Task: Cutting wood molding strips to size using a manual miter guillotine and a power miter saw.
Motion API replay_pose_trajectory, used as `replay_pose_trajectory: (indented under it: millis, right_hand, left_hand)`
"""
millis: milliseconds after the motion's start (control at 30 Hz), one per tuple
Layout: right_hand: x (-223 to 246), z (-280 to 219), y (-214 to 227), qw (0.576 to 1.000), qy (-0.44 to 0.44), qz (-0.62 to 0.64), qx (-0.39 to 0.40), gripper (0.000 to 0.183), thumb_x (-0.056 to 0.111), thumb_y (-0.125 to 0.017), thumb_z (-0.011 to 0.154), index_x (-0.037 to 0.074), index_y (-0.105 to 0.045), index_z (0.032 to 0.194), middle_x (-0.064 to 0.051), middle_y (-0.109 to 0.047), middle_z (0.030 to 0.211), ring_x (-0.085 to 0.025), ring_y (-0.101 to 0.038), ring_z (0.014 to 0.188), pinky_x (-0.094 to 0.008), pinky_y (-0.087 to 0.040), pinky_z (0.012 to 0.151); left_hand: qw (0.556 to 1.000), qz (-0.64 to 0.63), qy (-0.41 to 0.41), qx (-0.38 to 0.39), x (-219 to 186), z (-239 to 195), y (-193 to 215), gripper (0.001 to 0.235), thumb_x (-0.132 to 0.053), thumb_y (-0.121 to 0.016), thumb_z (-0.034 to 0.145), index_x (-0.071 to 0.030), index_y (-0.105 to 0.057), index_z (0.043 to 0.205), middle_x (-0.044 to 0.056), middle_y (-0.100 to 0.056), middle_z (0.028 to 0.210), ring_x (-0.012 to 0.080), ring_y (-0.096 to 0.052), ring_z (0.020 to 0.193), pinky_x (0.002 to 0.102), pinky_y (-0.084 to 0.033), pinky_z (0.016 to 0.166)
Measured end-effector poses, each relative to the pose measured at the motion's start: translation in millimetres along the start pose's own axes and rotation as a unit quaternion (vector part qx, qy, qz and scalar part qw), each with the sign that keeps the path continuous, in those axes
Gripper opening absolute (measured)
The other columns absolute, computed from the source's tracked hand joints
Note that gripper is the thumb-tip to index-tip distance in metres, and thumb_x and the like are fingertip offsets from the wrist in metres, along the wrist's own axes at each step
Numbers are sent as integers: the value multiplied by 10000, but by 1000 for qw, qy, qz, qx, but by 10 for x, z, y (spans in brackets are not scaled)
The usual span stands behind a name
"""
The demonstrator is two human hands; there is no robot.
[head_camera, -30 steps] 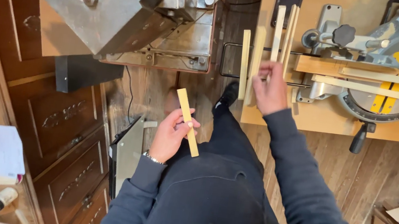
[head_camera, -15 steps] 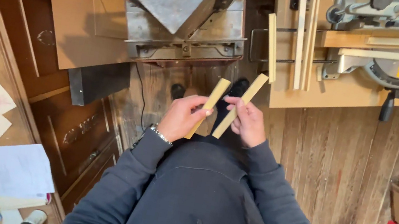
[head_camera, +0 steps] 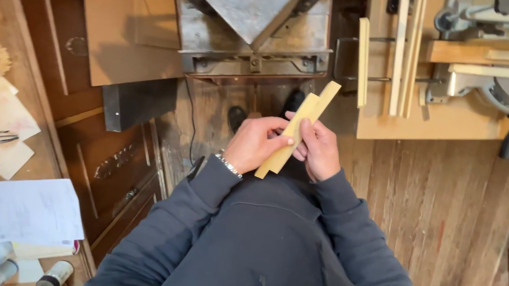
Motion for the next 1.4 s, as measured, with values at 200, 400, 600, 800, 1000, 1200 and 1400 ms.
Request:
replay_pose_trajectory:
  millis: [200, 400, 600, 800, 1000, 1200, 1400]
  right_hand:
    - [54, 31, -15, 998, 6, -64, -19, 326, 203, -588, 1069, -56, -651, 1256, -5, -594, 787, -34, -397, 554, -217, -310, 484]
    - [242, 16, 3, 999, 30, -34, -14, 303, 211, -586, 1068, -40, -649, 1225, -6, -595, 773, -38, -401, 541, -221, -333, 491]
    - [242, -69, -81, 993, 22, -114, -17, 318, 186, -589, 1055, -32, -662, 1274, -4, -609, 771, -31, -409, 527, -216, -335, 464]
    - [198, -158, -144, 991, 17, -134, -6, 310, 166, -575, 1052, -31, -653, 1277, -18, -661, 791, -40, -453, 533, -215, -343, 469]
    - [465, -250, 129, 944, 100, -291, -119, 329, 199, -646, 991, 40, -637, 1279, 2, -638, 859, -68, -562, 631, -231, -477, 547]
    - [838, -472, -272, 695, 276, -658, 90, 340, 276, -727, 896, 57, -680, 1152, -146, -697, 955, -326, -676, 871, -415, -544, 768]
    - [370, -477, 25, 607, 18, -773, 185, 331, 413, -625, 979, 93, -606, 900, -157, -681, 771, -387, -677, 778, -524, -520, 663]
  left_hand:
    - [1000, 5, 29, -9, -36, -39, 10, 301, -249, -721, 905, -10, -732, 1089, 132, -778, 878, 205, -779, 780, 326, -596, 701]
    - [997, 68, 41, 25, 80, -195, 18, 288, -264, -675, 949, -31, -751, 1101, 153, -760, 895, 256, -747, 802, 353, -560, 726]
    - [997, -40, 44, 48, 157, -221, -67, 322, -215, -647, 965, -25, -686, 1222, 122, -783, 955, 174, -750, 867, 309, -584, 783]
    - [994, -63, 57, 73, 257, -263, -138, 320, -188, -684, 924, -21, -667, 1196, 110, -798, 1002, 152, -754, 903, 305, -589, 806]
    - [989, 122, 0, 84, 154, -364, -28, 256, -209, -737, 874, -26, -717, 1053, 170, -753, 893, 286, -741, 818, 385, -569, 730]
    - [863, 481, -67, 136, 248, -404, -122, 94, -170, -621, 903, -116, -698, 897, 117, -714, 784, 357, -708, 755, 495, -551, 637]
    - [839, 500, -123, 175, -14, -179, -327, 87, -185, -641, 905, -125, -680, 855, 71, -729, 833, 313, -715, 825, 469, -554, 638]
Point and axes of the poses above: each hand's wrist, its own z-axis towards the middle knuckle, its own y-axis out of the back of the hand, x = y × z, the point moved 3 cm from there along z, towards the middle knuckle
